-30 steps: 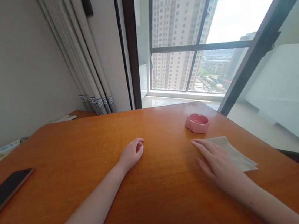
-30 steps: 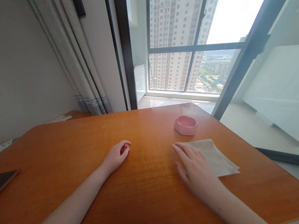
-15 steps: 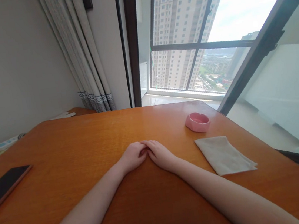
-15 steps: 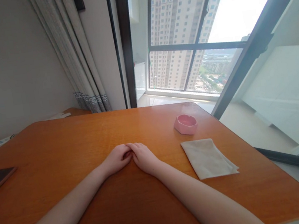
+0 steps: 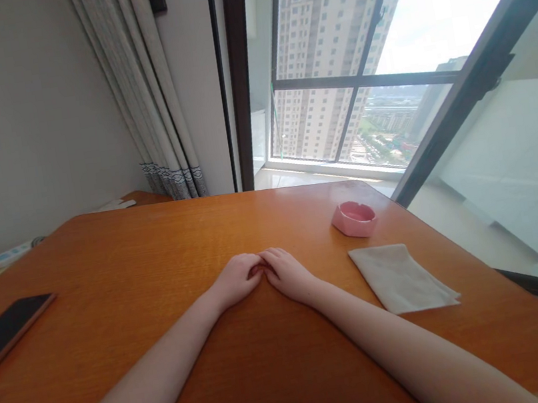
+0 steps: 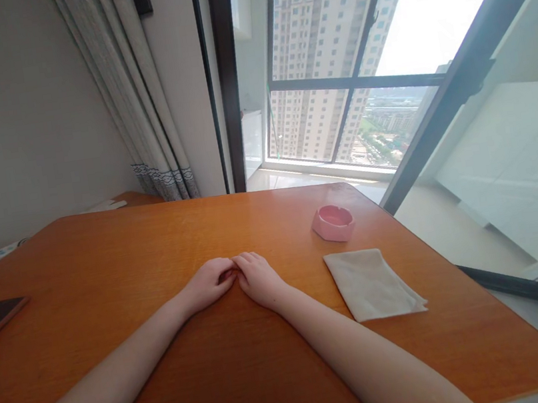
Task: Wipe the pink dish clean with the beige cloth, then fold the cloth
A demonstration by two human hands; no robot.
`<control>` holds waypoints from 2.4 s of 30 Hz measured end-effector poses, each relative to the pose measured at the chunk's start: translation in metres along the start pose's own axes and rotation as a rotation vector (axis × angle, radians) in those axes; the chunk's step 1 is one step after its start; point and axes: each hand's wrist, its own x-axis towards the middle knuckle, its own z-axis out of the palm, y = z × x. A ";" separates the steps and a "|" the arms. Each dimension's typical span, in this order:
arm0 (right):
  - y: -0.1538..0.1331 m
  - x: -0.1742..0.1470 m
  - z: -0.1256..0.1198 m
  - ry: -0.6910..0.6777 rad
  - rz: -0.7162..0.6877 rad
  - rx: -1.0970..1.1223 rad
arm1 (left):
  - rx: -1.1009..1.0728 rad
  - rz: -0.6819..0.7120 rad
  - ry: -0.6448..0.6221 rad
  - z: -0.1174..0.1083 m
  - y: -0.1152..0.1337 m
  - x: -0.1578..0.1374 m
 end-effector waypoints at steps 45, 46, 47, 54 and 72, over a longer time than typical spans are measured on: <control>-0.013 -0.007 -0.020 0.183 -0.037 -0.046 | 0.463 0.276 0.214 -0.006 0.012 -0.004; -0.013 -0.008 -0.020 0.200 -0.064 -0.031 | 0.466 0.279 0.228 -0.007 0.011 -0.004; -0.012 -0.010 -0.021 0.232 -0.104 -0.012 | 0.461 0.279 0.251 -0.008 0.010 -0.004; 0.028 -0.010 -0.020 0.445 0.000 0.216 | 0.474 0.017 0.554 -0.039 -0.017 -0.011; 0.022 -0.009 -0.033 0.297 -0.046 0.184 | 0.861 -0.772 0.373 -0.078 -0.087 -0.049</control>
